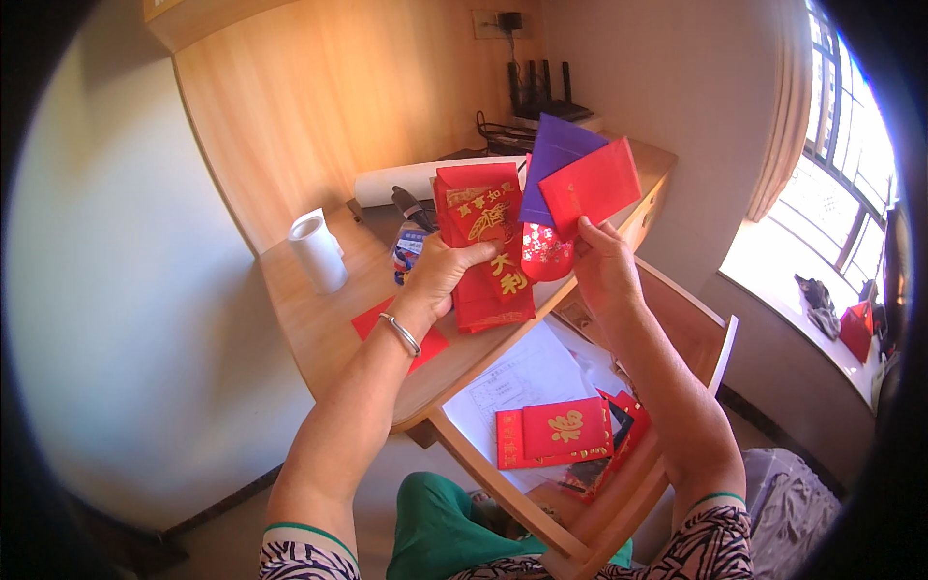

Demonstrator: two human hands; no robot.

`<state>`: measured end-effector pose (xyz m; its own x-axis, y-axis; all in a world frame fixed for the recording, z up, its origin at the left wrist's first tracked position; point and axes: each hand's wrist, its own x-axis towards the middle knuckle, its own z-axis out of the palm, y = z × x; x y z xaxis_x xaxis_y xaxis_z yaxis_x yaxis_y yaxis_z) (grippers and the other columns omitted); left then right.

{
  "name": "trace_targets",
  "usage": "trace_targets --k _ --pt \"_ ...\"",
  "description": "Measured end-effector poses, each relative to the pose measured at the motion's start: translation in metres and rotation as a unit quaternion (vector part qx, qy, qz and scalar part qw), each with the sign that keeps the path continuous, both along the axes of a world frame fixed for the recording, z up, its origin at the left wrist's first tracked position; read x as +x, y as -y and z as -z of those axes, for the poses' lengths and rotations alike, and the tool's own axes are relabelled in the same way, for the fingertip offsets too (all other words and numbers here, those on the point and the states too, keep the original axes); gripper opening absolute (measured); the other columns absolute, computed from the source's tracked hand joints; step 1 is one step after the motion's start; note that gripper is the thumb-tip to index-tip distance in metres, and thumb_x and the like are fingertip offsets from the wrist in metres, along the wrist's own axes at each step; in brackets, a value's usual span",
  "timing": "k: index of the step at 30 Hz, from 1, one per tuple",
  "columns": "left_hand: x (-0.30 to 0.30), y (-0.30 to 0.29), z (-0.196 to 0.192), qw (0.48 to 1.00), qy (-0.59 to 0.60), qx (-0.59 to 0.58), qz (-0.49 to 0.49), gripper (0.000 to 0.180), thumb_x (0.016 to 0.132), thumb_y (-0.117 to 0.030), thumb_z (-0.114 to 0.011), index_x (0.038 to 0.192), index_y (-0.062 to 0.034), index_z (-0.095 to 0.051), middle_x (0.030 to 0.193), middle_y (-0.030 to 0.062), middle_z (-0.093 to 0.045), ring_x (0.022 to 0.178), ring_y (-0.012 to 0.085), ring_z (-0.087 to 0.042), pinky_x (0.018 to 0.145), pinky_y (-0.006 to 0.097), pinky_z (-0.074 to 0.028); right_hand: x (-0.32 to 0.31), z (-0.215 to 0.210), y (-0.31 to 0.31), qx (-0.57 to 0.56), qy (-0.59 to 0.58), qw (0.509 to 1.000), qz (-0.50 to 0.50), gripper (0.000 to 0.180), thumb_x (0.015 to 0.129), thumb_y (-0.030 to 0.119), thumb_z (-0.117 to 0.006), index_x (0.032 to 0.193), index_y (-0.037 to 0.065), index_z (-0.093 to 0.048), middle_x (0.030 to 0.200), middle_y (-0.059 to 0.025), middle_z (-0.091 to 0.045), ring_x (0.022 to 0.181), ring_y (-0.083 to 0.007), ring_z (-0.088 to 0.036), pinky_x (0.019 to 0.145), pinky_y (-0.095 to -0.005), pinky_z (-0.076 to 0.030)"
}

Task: The person sits at a desk and sorts red envelopes from a drawer, stacking them on the desk. They then handle a white document and a cardboard envelope, placing them back in the drawer. The person continues to fold and arrange red envelopes.

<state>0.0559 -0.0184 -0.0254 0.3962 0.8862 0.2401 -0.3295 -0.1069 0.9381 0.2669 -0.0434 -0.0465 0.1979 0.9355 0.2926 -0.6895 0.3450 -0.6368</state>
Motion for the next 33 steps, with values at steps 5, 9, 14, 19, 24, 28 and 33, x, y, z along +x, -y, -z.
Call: trace_targets --k 5,9,14,19,24,28,33 --pt "0.003 0.004 -0.003 0.999 0.021 -0.022 0.029 0.036 0.082 -0.006 -0.074 0.116 -0.0037 -0.061 0.111 0.0091 -0.067 0.097 0.0197 -0.066 0.087 0.037 -0.055 -0.005 -0.004 0.006 -0.003 0.045 0.996 0.074 0.018 0.094 0.008 -0.059 0.110 -0.001 -0.059 0.109 -0.0095 -0.064 0.101 -0.0180 -0.061 0.092 -0.0330 -0.048" --pt "0.005 0.005 -0.003 0.999 -0.011 -0.009 0.042 0.038 0.081 -0.006 -0.076 0.115 -0.0039 -0.060 0.110 0.0091 -0.068 0.097 0.0191 -0.066 0.086 0.036 -0.056 -0.016 -0.005 0.012 -0.019 0.074 0.992 0.101 0.017 0.093 0.006 -0.060 0.108 0.000 -0.060 0.106 -0.0077 -0.065 0.098 -0.0158 -0.061 0.089 -0.0308 -0.049" --pt "0.008 0.005 0.001 0.998 -0.040 0.018 0.053 0.043 0.077 -0.005 -0.079 0.115 -0.0032 -0.059 0.108 0.0081 -0.068 0.098 0.0176 -0.065 0.087 0.032 -0.054 -0.028 -0.004 0.020 -0.034 0.095 0.989 0.105 0.016 0.092 0.006 -0.060 0.107 0.001 -0.062 0.103 -0.0067 -0.065 0.095 -0.0156 -0.062 0.087 -0.0297 -0.049" --pt "0.003 0.000 -0.001 0.998 -0.007 -0.037 0.040 0.037 0.080 -0.002 -0.076 0.113 -0.0042 -0.060 0.108 0.0083 -0.068 0.097 0.0196 -0.067 0.084 0.037 -0.058 -0.010 -0.019 0.023 0.003 0.090 0.983 0.161 0.016 0.092 0.004 -0.059 0.108 0.001 -0.062 0.102 -0.0066 -0.066 0.095 -0.0146 -0.061 0.087 -0.0296 -0.048" --pt "-0.008 -0.005 -0.004 0.992 0.098 -0.058 0.051 0.042 0.082 -0.008 -0.074 0.120 -0.0046 -0.057 0.110 0.0086 -0.067 0.100 0.0205 -0.067 0.086 0.036 -0.057 0.011 -0.027 0.024 0.274 0.467 0.686 0.486 0.019 0.075 -0.006 -0.067 0.092 0.001 -0.064 0.094 -0.0127 -0.065 0.093 -0.0254 -0.064 0.078 -0.0323 -0.052" --pt "-0.016 -0.012 -0.006 0.982 0.153 -0.083 0.071 0.038 0.084 -0.012 -0.073 0.119 -0.0056 -0.059 0.111 0.0086 -0.067 0.100 0.0199 -0.066 0.086 0.036 -0.056 0.012 -0.017 0.021 0.360 0.575 0.584 0.446 0.030 0.067 0.002 -0.073 0.096 0.005 -0.066 0.102 -0.0117 -0.063 0.094 -0.0299 -0.063 0.081 -0.0386 -0.053" --pt "-0.017 -0.018 -0.005 0.984 0.137 -0.087 0.069 0.045 0.086 -0.018 -0.072 0.124 -0.0026 -0.054 0.115 0.0118 -0.065 0.102 0.0222 -0.065 0.089 0.039 -0.055 0.019 -0.012 0.020 0.353 0.601 0.545 0.465 0.036 0.064 0.007 -0.076 0.099 0.008 -0.067 0.105 -0.0114 -0.063 0.097 -0.0307 -0.062 0.081 -0.0405 -0.053"
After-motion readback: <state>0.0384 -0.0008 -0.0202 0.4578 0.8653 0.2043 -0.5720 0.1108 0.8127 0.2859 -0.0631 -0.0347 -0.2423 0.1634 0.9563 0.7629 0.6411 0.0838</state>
